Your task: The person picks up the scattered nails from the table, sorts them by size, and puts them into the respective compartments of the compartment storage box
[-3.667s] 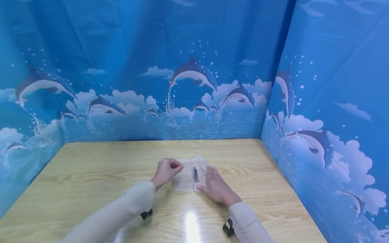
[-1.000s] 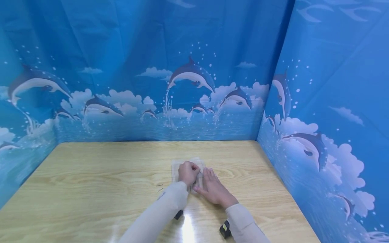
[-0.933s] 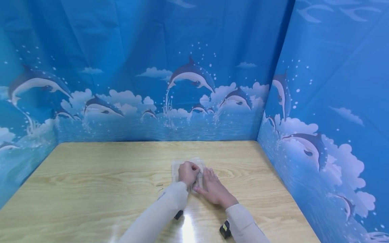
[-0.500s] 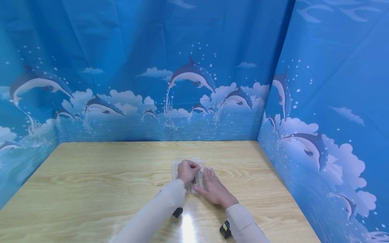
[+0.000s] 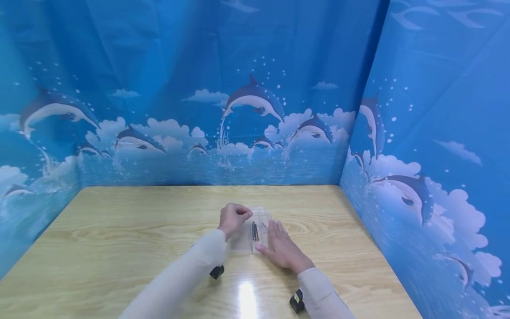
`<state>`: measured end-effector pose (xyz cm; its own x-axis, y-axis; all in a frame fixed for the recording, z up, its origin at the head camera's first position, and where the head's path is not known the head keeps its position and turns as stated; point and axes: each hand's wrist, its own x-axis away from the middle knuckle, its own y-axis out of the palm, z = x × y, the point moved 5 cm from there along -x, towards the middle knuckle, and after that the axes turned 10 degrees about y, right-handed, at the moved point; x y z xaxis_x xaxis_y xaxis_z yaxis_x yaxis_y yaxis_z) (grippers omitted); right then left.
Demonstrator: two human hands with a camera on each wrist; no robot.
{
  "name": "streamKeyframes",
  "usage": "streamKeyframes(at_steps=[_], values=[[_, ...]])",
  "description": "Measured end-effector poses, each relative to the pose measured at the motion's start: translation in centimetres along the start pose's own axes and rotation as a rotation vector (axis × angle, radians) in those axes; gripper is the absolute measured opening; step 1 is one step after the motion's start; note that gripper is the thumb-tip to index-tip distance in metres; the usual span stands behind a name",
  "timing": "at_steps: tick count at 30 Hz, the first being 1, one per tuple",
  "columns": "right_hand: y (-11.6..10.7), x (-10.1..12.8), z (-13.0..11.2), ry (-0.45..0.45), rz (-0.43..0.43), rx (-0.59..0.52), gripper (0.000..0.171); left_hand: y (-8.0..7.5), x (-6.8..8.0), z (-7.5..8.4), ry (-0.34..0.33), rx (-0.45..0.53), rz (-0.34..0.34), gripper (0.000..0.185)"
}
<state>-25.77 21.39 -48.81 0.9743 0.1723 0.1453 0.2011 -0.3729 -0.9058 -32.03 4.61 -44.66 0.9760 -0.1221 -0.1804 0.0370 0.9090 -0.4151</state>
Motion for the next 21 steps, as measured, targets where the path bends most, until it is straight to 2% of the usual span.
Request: streamKeyframes(at_steps=[10, 21], values=[[0.1, -0.1, 0.1, 0.019, -0.009, 0.006, 0.092, -2.9, 0.6, -2.4, -0.013, -0.076, -0.058, 0.009], [0.1, 0.1, 0.2, 0.007, -0.012, 0.005, 0.092, -6.4, 1.9, -3.8, 0.009, -0.149, -0.077, 0.007]])
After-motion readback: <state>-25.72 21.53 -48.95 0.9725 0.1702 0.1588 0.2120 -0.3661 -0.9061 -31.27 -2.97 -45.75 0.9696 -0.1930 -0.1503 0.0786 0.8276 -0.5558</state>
